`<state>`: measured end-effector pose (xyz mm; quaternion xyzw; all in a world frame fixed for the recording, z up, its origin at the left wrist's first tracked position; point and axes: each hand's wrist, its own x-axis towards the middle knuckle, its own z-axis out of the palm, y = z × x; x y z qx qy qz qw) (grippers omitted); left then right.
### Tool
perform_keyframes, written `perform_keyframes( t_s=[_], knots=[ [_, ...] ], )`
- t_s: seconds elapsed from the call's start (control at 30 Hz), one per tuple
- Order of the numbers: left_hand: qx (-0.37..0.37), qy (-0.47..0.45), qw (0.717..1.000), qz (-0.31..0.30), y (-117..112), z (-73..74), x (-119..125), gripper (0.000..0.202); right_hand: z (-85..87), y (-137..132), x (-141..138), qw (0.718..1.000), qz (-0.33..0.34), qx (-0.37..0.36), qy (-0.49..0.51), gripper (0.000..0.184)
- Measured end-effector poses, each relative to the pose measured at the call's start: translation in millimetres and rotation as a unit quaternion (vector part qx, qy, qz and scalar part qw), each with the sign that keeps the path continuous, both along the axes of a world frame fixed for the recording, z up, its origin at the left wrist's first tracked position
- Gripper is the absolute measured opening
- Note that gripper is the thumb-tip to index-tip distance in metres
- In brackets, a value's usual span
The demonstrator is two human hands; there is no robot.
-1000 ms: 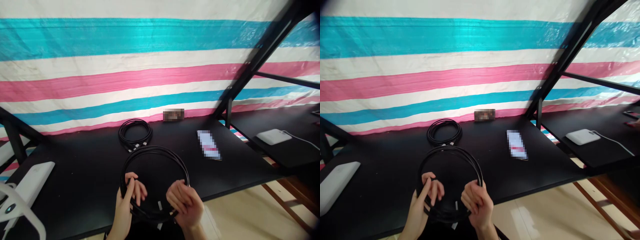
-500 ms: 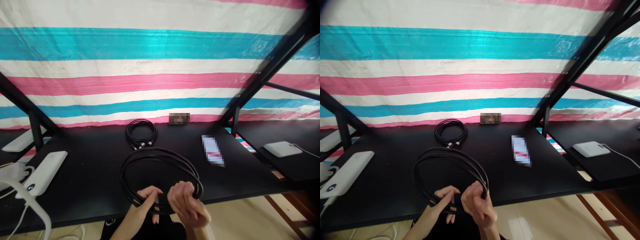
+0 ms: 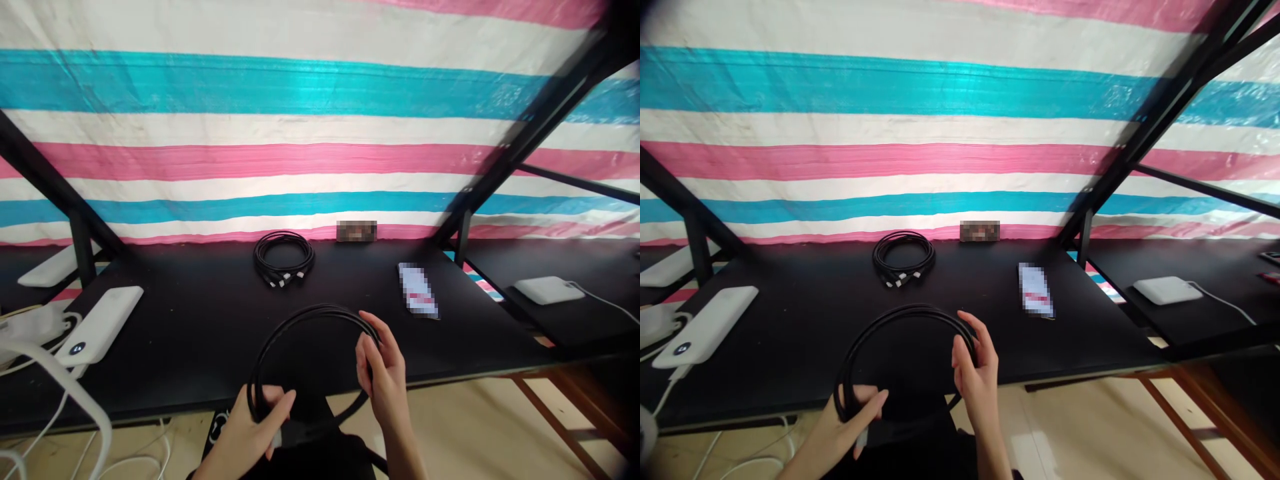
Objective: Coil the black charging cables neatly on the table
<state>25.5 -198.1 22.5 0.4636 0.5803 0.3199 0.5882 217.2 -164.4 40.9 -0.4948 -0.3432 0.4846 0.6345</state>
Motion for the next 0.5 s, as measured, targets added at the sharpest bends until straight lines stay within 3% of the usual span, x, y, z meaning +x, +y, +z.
perform_keyframes(
  t_s=[0.13, 0.23, 0.33, 0.5],
  knots=[
    [-0.004, -0.004, 1.000, 0.009, -13.9, -3.3, -4.6, 0.046, -0.6, -11.8, 1.9, 0.997, -0.007, 0.028, -0.069, 0.040],
    [0.020, -0.017, 1.000, -0.008, -23.1, -0.9, -6.9, 0.047, 5.0, -22.1, 2.6, 0.998, 0.009, 0.019, -0.060, 0.041],
    [0.052, -0.039, 0.998, 0.021, -31.0, 5.5, -10.4, 0.045, 8.4, -30.3, 4.1, 0.999, 0.026, 0.000, -0.035, 0.044],
    [0.087, -0.084, 0.991, -0.060, -38.2, 15.0, -19.1, 0.057, 7.2, -36.7, 0.0, 0.990, 0.115, -0.040, -0.068, 0.044]
  ],
)
